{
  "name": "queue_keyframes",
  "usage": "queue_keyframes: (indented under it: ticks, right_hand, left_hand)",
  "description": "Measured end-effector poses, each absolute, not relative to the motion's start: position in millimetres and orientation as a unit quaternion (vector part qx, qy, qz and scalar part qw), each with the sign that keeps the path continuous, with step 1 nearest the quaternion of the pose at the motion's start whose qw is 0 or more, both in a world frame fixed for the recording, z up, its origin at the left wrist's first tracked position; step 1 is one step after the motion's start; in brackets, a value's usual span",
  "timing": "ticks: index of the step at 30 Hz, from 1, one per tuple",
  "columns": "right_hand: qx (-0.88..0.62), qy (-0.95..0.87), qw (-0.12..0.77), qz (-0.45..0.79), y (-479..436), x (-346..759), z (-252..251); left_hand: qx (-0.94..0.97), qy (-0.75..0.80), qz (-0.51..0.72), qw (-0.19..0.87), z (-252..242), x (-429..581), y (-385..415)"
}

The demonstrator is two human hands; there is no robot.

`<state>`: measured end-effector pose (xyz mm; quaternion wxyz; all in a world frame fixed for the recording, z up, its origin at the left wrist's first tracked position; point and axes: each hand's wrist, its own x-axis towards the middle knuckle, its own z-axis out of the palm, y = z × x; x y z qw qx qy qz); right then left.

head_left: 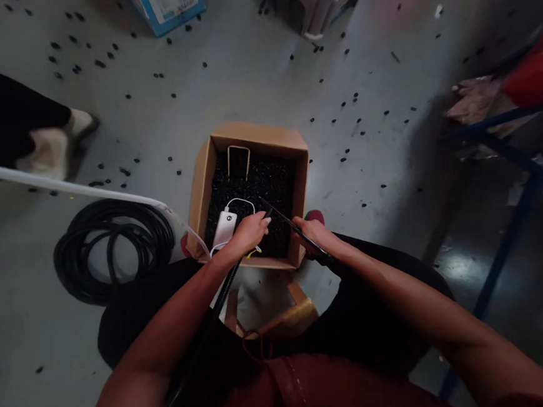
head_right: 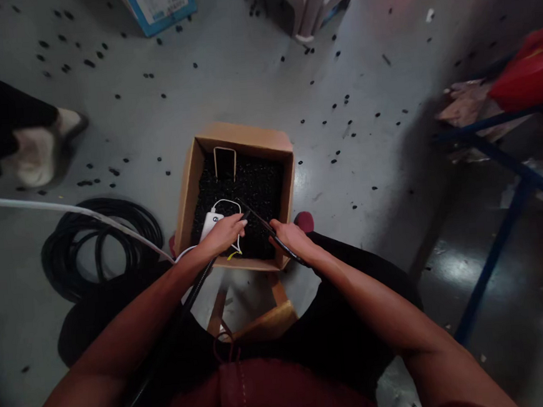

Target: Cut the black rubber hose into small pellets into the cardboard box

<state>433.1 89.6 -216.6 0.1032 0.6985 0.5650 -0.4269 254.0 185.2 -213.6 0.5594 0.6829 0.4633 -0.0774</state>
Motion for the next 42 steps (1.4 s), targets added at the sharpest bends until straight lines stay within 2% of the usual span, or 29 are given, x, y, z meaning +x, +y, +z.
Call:
queue_keyframes:
  ticks: [4, 7, 13, 17, 25, 42]
  right_hand:
    - [0.707, 0.556, 0.105, -0.423, 92, 434, -215]
    - [0.71, 0.554, 0.093, -0.424, 97, 439, -212]
    - [0.725, 0.524, -0.007, -0.448, 106, 453, -208]
    - [0.715, 0.518, -0.033, -0.47, 107, 456, -207]
    - [0.665, 0.583, -0.004, -0.468, 101, 456, -210]
    - [0.639, 0.585, -0.028, -0.499, 99, 450, -208]
  left_hand:
    - [0.644, 0.478, -0.06, 0.594, -216, 255, 184]
    - [0.547, 0.506, -0.024, 0.666, -218, 256, 183]
    - [0.438, 0.511, 0.054, 0.737, -218, 257, 187]
    - [0.445, 0.51, 0.082, 0.732, -218, 255, 190]
    - [0.497, 0.506, 0.079, 0.701, -224, 253, 192]
    - [0.604, 0.448, -0.035, 0.659, -217, 253, 192]
